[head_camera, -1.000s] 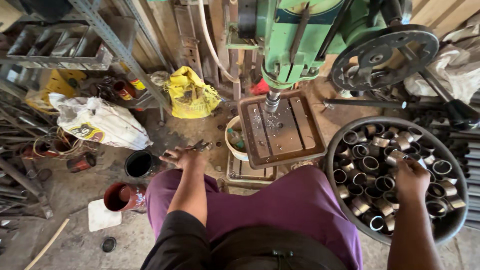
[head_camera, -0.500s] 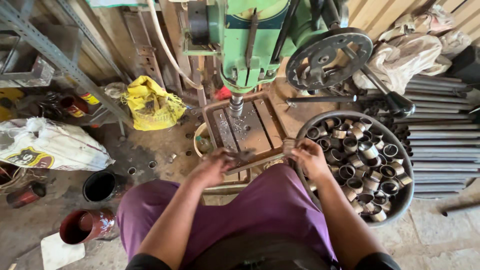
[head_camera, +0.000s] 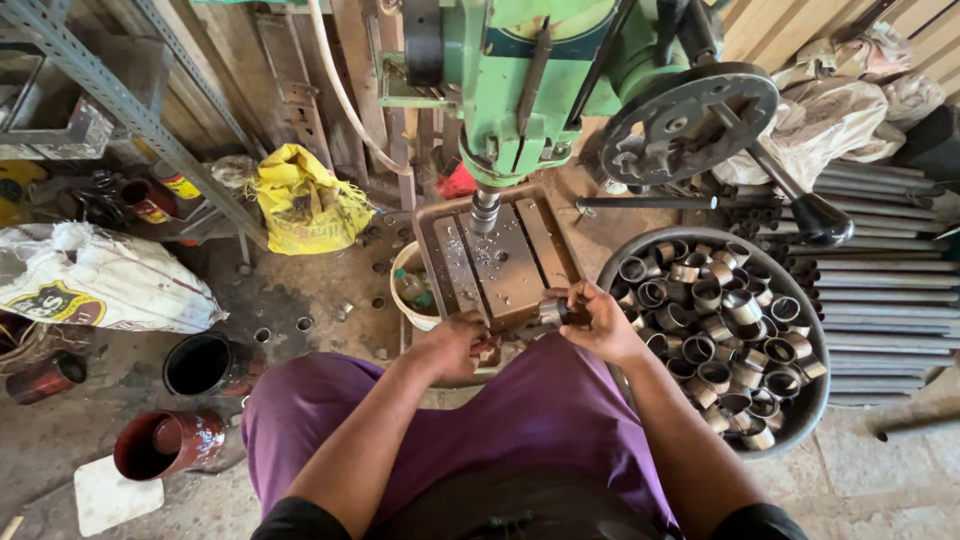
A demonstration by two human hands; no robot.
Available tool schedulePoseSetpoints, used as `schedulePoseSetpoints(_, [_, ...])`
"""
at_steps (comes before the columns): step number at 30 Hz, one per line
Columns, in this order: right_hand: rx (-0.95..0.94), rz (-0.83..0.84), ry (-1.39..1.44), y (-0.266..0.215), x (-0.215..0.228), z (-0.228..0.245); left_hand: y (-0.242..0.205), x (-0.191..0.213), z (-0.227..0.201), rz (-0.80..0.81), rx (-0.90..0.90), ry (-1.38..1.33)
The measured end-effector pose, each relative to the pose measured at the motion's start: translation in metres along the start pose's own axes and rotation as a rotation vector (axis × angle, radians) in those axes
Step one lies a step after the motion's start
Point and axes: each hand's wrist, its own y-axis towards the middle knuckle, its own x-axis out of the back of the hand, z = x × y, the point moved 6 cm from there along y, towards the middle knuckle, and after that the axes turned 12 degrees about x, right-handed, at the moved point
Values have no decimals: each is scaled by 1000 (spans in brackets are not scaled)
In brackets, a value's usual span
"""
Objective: The person operates a drill press to drill holes into small cylindrical metal parts. They use pliers to hold the parts under the drill bit, turn the handwheel to lower the drill, and then place the finished parts into a metal basin.
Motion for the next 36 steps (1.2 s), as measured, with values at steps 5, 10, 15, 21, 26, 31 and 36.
schedulePoseSetpoints(5, [-61,-59,-52,6,1,-2,-4,8,4,-30,41,-40])
schedulePoseSetpoints(10, [-147,-575,-272,8,52,35,2,20,46,-206,288,-85])
schedulePoseSetpoints(15, [37,-841,253,-8,153,93,33,36,91,-501,294,297])
schedulePoseSetpoints(21, [-83,-305,-371,8,216,211,57,40,107,-525,352,312])
schedulePoseSetpoints(26, [-264,-200,-799,36,185,215,63,38,111,-510,346,311])
schedulePoseSetpoints(31, [-231,-219,-730,41,164,212,60,37,116,-544,361,270])
schedulePoseSetpoints(36, [-141,-220,-688,42,155,209,58,41,113,-564,338,260])
